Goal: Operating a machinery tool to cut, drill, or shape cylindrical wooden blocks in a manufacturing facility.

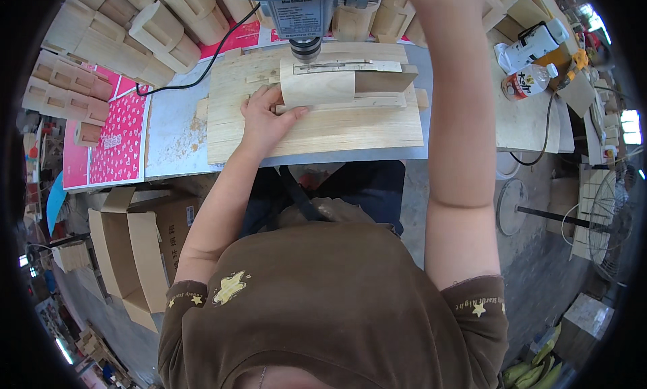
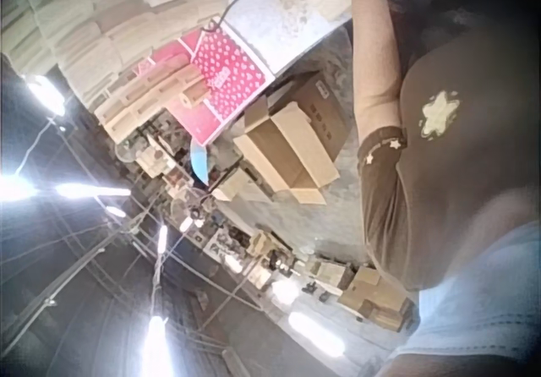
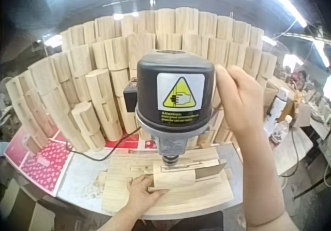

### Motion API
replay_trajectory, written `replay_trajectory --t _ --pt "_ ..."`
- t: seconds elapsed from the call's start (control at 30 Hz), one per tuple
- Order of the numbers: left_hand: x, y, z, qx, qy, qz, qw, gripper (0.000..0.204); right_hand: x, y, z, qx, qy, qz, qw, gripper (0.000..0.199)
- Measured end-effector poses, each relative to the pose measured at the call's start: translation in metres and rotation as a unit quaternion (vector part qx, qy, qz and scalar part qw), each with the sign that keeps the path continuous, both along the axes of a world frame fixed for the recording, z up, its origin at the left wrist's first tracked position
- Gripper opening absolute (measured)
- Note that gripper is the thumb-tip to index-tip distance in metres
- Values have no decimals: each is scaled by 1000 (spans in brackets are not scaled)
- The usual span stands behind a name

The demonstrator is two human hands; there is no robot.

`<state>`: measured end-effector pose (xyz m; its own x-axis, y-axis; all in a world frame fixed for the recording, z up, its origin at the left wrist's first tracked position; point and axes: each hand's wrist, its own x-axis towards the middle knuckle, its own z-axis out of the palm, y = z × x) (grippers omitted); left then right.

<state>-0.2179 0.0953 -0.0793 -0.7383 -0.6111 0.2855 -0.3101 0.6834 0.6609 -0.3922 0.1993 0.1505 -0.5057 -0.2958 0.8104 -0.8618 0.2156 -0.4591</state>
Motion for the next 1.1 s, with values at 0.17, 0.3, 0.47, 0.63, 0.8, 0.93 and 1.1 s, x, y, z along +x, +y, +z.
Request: replay_trajectory --t 0.17,0.3,0.47,0.63,0.8,0.93,1.1 --pt "-12 2 2 182 48 -10 982 50 -62 -39 -19 -39 56 63 996 31" --pt "-3 -4 -2 150 34 4 988 49 -25 -6 -67 37 -10 86 996 25" --pt "-7 -11 -3 118 67 -40 990 40 -23 70 -151 358 28 177 917 24" --pt "32 -31 13 87 109 -63 988 32 -23 75 -163 363 -20 157 918 25" --pt "95 -52 21 191 138 -23 971 25 -24 77 -160 363 1 179 914 27" --pt "110 -57 55 377 142 69 913 27 -18 78 -158 360 -4 181 915 29" --pt "95 -30 69 493 156 140 844 40 -8 76 -161 346 -13 165 923 32"
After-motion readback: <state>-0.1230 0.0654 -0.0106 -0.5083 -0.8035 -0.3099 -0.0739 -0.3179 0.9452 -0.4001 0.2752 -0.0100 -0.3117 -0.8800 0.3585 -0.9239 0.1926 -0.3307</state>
